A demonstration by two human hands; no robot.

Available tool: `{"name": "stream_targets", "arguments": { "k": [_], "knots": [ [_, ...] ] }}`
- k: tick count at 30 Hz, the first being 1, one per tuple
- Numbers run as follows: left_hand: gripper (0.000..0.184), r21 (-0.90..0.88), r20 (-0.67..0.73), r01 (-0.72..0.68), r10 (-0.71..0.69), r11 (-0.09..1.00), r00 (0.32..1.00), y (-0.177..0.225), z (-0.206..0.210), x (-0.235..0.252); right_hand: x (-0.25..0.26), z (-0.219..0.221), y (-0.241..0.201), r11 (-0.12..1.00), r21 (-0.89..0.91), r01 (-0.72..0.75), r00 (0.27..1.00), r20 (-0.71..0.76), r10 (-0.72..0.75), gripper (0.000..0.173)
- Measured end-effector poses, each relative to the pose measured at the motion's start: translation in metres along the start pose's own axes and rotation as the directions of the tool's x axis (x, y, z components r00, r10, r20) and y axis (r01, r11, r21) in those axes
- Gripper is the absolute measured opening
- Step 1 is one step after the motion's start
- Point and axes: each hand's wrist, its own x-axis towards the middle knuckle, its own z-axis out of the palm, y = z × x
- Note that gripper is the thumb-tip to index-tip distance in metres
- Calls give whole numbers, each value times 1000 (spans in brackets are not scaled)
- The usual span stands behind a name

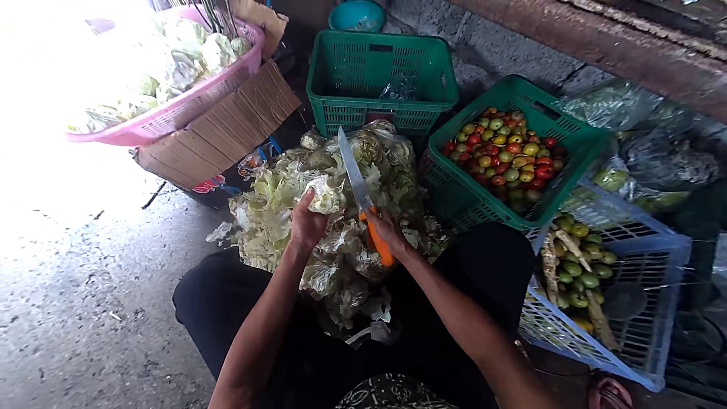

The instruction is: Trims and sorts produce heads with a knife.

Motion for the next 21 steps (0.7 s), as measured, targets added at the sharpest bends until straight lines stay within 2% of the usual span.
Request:
{"name": "stream_targets", "arguments": {
  "k": [2,5,7,9,11,13,18,21],
  "knots": [
    [33,48,-23,21,-20,999,1000,-1,1,-1,-8,-2,-16,990,61,126,991,42,-129,41],
    [52,127,-38,66,-62,990,997,-4,6,-4,-9,-12,-28,960,-75,268,963,34,-266,36],
    [66,221,-26,44,-39,974,999,-7,11,-7,-12,-11,-26,937,-136,322,946,-1,-325,43],
    [71,257,13,1,-4,966,1000,-13,11,-7,-17,-5,-25,948,-146,281,959,-3,-285,67],
    [69,267,23,-19,14,964,1000,-17,12,-9,-18,3,-23,947,-212,243,967,-19,-253,84],
    [67,270,13,-18,15,963,1000,-19,13,-11,-20,10,-20,937,-262,231,969,-29,-247,93],
    [59,320,-71,-31,56,947,996,-22,15,-14,-20,19,-13,938,-241,249,965,-26,-262,85],
    [43,422,-84,-128,179,898,980,-29,14,-16,-21,23,-11,946,-230,229,970,-28,-241,79]
  ]
}}
